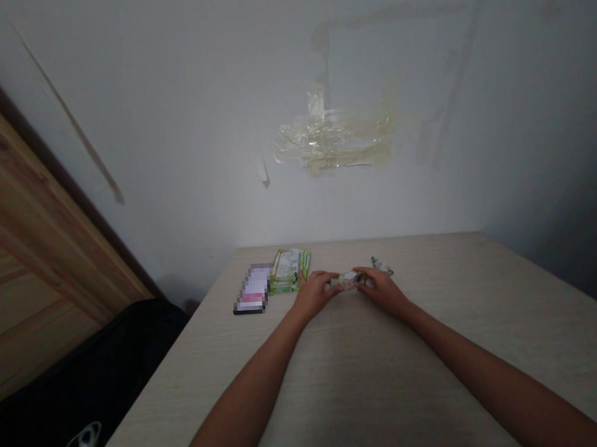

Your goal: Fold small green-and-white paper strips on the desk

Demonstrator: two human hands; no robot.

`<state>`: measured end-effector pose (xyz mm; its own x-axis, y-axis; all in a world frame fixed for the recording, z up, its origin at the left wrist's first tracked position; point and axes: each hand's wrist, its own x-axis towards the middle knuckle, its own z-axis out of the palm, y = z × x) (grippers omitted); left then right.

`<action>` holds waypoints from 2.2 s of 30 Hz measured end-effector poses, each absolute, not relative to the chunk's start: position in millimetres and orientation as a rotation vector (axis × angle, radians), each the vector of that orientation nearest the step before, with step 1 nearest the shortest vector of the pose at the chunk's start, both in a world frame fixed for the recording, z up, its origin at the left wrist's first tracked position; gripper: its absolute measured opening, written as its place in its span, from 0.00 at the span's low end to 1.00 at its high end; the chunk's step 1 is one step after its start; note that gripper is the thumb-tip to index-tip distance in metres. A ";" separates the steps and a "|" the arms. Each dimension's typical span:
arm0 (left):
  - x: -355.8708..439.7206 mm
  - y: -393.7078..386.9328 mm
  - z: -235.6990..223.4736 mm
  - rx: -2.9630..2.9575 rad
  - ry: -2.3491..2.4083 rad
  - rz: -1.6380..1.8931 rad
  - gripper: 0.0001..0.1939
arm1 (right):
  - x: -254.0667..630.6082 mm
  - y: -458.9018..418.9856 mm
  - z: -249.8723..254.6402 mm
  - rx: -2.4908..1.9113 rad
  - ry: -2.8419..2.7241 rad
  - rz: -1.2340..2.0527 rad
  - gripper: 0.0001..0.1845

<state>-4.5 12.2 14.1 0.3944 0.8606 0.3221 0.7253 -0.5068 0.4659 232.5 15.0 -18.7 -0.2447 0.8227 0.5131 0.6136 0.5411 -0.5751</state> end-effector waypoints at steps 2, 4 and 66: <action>-2.8 13.8 11.3 2.386 1.423 0.794 0.19 | 232.6 16.9 -20.2 -1.185 -1.953 0.304 0.22; -1.0 15.1 9.5 2.370 1.475 0.790 0.22 | 232.5 18.3 -20.9 -1.207 -1.961 0.291 0.21; 0.1 12.5 3.8 2.475 1.451 0.656 0.14 | 232.5 9.3 -2.1 -0.993 -2.274 0.182 0.09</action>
